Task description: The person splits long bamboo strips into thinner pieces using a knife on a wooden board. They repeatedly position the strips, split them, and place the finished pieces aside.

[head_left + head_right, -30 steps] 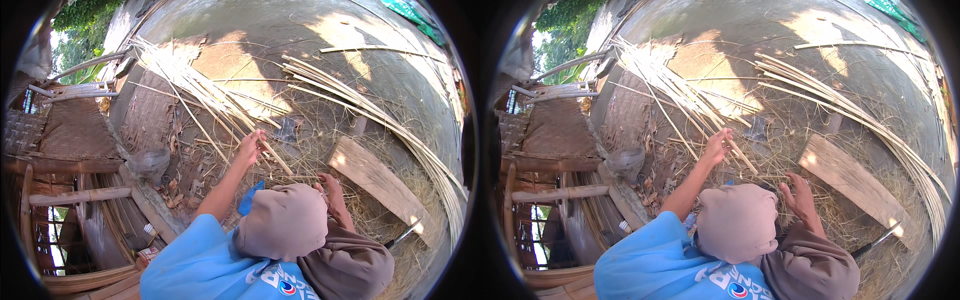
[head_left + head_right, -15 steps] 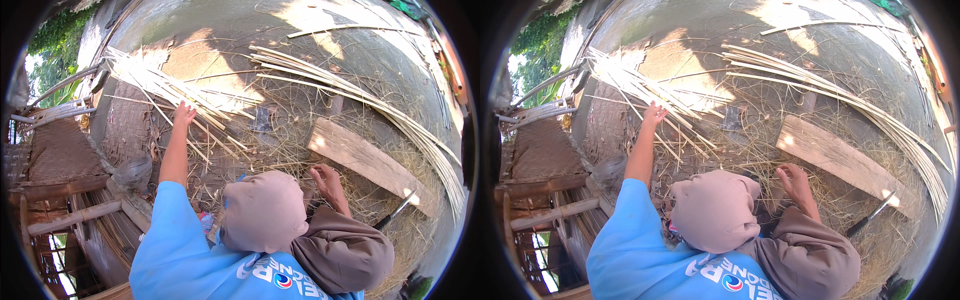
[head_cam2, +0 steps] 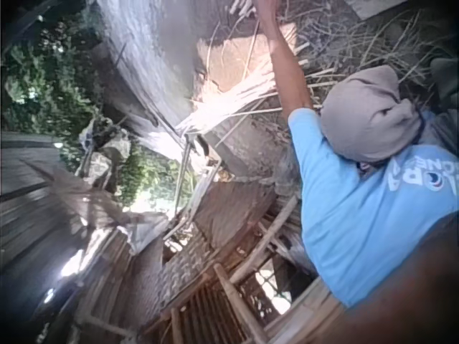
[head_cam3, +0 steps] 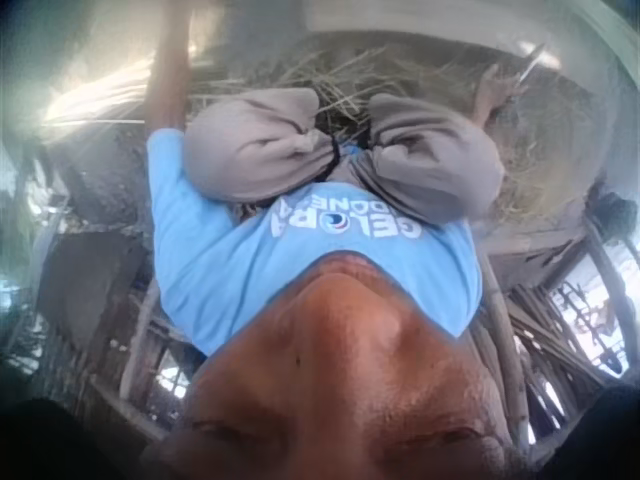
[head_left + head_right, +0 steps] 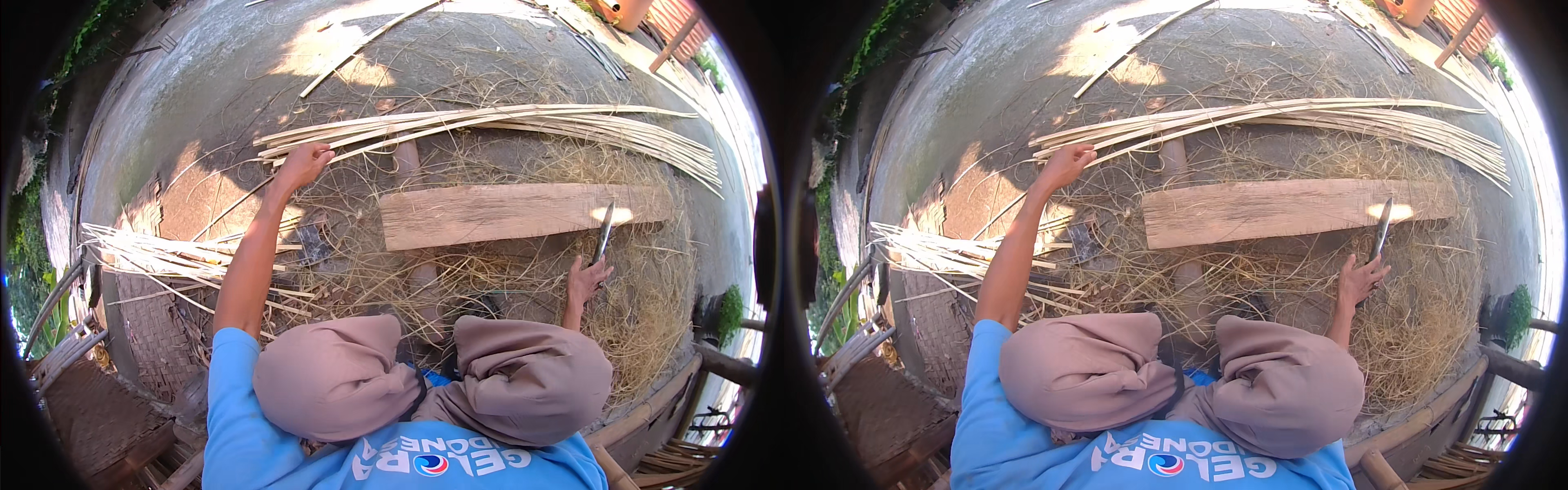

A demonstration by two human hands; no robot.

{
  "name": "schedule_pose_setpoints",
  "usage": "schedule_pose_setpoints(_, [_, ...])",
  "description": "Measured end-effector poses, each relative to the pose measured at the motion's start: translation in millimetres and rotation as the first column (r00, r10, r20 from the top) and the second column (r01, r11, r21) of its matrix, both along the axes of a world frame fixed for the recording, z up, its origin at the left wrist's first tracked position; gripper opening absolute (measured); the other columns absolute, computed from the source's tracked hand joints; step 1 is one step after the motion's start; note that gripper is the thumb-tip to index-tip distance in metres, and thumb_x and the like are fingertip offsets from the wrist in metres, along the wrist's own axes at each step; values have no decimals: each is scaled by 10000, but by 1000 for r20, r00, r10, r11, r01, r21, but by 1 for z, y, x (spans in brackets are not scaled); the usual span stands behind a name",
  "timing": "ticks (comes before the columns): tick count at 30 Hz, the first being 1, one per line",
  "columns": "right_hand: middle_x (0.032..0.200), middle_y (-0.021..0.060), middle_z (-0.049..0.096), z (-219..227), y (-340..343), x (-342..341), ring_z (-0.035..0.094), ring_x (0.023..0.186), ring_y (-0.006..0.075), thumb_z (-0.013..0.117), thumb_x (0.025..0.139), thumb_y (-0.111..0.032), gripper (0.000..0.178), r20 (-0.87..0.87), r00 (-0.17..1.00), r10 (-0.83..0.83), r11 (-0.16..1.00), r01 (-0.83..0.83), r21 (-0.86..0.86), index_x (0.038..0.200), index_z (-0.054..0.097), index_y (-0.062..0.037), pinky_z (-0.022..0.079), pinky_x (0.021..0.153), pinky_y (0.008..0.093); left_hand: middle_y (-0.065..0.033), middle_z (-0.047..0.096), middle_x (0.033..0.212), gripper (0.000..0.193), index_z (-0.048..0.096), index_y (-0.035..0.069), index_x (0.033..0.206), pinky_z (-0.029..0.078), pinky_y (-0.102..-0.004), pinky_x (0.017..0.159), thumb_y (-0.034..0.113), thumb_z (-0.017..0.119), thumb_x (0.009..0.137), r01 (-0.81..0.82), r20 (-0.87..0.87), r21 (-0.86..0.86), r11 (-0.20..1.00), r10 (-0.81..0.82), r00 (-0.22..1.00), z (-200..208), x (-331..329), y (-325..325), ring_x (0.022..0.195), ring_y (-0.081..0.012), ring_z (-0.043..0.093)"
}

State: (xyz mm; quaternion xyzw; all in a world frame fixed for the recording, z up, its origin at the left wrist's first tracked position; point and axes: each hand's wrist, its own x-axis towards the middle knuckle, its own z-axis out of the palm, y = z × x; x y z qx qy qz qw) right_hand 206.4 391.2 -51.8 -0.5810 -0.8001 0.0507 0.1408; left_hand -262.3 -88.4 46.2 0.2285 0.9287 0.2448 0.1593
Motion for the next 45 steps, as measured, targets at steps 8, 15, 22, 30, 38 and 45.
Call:
schedule_pose_setpoints(8, [1320, 321, 547, -45, 36, 70, 577, 1168, 500, 701, 920, -339, 655, -14, 1000, 14, 981, -16, -195, 1425, 425, -26, 485, 975, 562, -187, 593, 1247, 404, 656, 62, 1163, 505, -527, 924, 419, 650, 975, -73, -298, -414, 907, -59, 953, -103, 14, -21, 1131, -430, 626])
schedule_pose_setpoints(15, [777, 118, 635, -28, 43, 83, 666, 689, 263, 617, 966, -401, 383, -524, 775, -353, 768, -80, -635, 1048, 618, -26, 560, 630, 421, -165, 650, 911, 372, 699, 74, 928, 493, -482, 753, 442, 665, 970, 112, -401, -212, 971, -191, 896, -25, -2, -14, 885, -389, 646])
schedule_pose_setpoints(22, [731, 59, 604, 20, -12, 95, 606, 520, 170, 538, 1018, -615, 584, -698, 464, -546, 775, -37, -631, 989, 599, -34, 518, 479, 327, 2, 594, 675, 363, 717, 31, 892, 386, -274, 602, 387, 744, 954, 152, -241, 148, 977, -113, 964, 189, -14, 40, 643, -75, 522])
schedule_pose_setpoints(30, [841, 147, 672, 63, -41, 83, 679, 738, 240, 557, 1026, -559, 551, -590, 807, 8, 988, -97, -120, 1130, 595, -20, 543, 654, 389, 75, 506, 612, 398, 695, 76, 840, 254, -210, 450, 433, 674, 1013, -130, 564, 305, 944, -69, 823, 56, 139, 22, 500, -15, 387])
schedule_pose_setpoints(38, [964, 248, 710, 62, -26, -2, 709, 862, 434, 532, 1009, -590, 588, -44, 941, 336, 924, -339, -179, 1058, 594, -7, 550, 763, 529, 51, 488, 610, 435, 637, 64, 791, 292, -246, 490, 435, 667, 1015, -151, 665, 227, 962, -40, 746, -53, 252, 7, 531, -49, 405])
schedule_pose_setpoints(45, [808, 299, 665, 20, -53, -57, 685, 814, 468, 467, 1025, -634, 681, -262, 905, 335, 802, -419, -425, 901, 611, 20, 518, 765, 556, 54, 456, 559, 604, 600, 76, 658, 285, -255, 499, 571, 615, 1004, -88, 741, 134, 987, -41, 670, -69, 249, 39, 521, -63, 394])
